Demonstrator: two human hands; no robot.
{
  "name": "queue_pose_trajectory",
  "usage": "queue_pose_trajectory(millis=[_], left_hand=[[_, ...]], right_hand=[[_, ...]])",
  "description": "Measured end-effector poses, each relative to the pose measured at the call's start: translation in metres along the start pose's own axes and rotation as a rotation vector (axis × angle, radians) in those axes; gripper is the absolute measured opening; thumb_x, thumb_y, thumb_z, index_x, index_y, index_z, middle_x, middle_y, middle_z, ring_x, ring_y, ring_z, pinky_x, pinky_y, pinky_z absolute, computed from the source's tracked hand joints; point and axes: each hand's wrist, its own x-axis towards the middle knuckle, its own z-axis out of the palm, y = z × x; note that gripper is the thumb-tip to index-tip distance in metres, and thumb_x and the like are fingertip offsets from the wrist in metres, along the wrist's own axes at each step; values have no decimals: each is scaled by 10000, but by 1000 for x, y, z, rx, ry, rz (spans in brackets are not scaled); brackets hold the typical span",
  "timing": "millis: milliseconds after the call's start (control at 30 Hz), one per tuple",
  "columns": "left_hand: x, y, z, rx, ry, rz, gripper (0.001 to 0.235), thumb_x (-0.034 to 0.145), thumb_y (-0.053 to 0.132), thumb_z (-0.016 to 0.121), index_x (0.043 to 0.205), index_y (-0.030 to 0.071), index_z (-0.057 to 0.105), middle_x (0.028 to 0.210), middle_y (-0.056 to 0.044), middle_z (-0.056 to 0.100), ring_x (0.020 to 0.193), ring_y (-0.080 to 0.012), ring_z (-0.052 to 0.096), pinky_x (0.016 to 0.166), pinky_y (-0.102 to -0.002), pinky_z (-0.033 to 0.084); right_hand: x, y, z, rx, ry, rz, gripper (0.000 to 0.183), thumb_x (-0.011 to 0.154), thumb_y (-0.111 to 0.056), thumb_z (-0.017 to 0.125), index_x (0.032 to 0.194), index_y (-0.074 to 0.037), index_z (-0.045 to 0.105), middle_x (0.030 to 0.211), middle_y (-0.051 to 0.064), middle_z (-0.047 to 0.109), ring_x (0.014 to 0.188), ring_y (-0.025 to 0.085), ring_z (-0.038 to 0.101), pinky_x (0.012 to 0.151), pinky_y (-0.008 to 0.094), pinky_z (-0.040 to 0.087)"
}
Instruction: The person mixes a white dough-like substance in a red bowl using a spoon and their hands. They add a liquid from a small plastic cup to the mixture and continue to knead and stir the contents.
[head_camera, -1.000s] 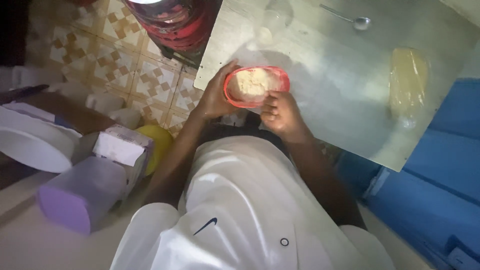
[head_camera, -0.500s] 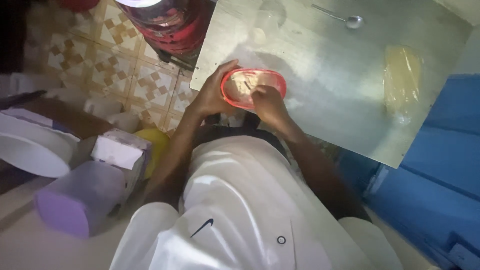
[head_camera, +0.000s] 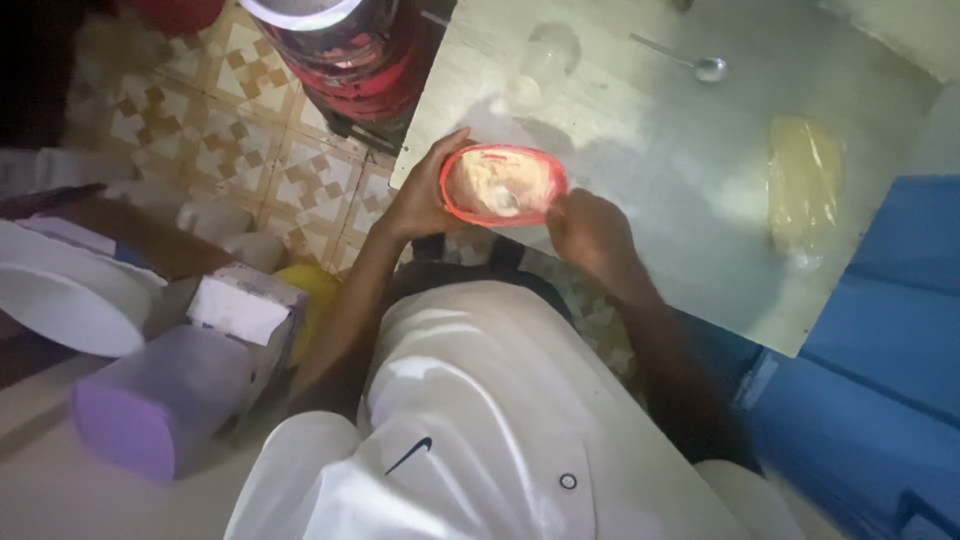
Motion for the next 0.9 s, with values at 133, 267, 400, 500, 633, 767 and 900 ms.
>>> queue_pose_trajectory(millis=[133, 267, 400, 500, 633, 767, 900], left_hand=[[-3, 4, 1, 51, 44, 53, 1034, 540, 91, 885, 1349, -28, 253, 1234, -218, 469, 1176, -318, 453, 1018, -465, 335], [-3, 12, 15, 202, 160, 145, 936, 559, 168, 890, 1304, -34, 360, 1193, -214, 504, 1156, -344, 468, 1029, -459, 315], [-4, 5, 25, 407, 207, 261, 844, 536, 127, 889, 1214, -80, 430, 1123, -261, 521, 1078, -428, 492, 984, -500, 339], [-8, 2, 31, 453, 199, 285, 868, 514, 154, 893, 1219, -65, 437, 1155, -240, 516, 1106, -416, 476, 1011, -492, 321], [-4, -2, 38, 339, 180, 158, 780, 543, 198, 870, 1186, -5, 479, 1123, -206, 532, 1093, -377, 500, 974, -472, 367], [-3, 8, 49, 436, 140, 153, 707, 668, 31, 749, 1281, 1, 398, 1202, -211, 498, 1102, -408, 492, 965, -486, 377], [-3, 11, 52, 318, 128, 105, 759, 666, -97, 676, 1324, -12, 309, 1215, -250, 445, 1109, -437, 470, 980, -544, 361]], right_hand=[[-10, -13, 5, 126, 4, 209, 269, 907, -290, 458, 825, -82, 606, 716, 109, 602, 677, 275, 615, 538, 361, 448], [1, 7, 32, 472, -127, 181, 275, 878, -249, 477, 848, -9, 606, 800, 204, 609, 735, 339, 616, 587, 407, 459], [10, 24, 37, 524, -11, 302, 265, 918, -273, 462, 894, -59, 617, 830, 145, 618, 747, 283, 619, 610, 369, 468], [47, 106, 102, 587, 99, 378, 254, 915, -155, 467, 1017, 52, 572, 928, 287, 556, 846, 382, 544, 736, 481, 411], [47, 57, 69, 606, 175, 342, 264, 895, -220, 429, 900, -43, 625, 757, 149, 585, 687, 264, 573, 555, 351, 426], [17, -19, 27, 344, 138, 254, 266, 850, -221, 464, 925, -66, 666, 840, 191, 650, 837, 391, 621, 668, 454, 477], [14, -17, 37, 297, 114, 388, 256, 877, -232, 438, 897, -95, 654, 816, 123, 645, 804, 271, 645, 642, 342, 480]])
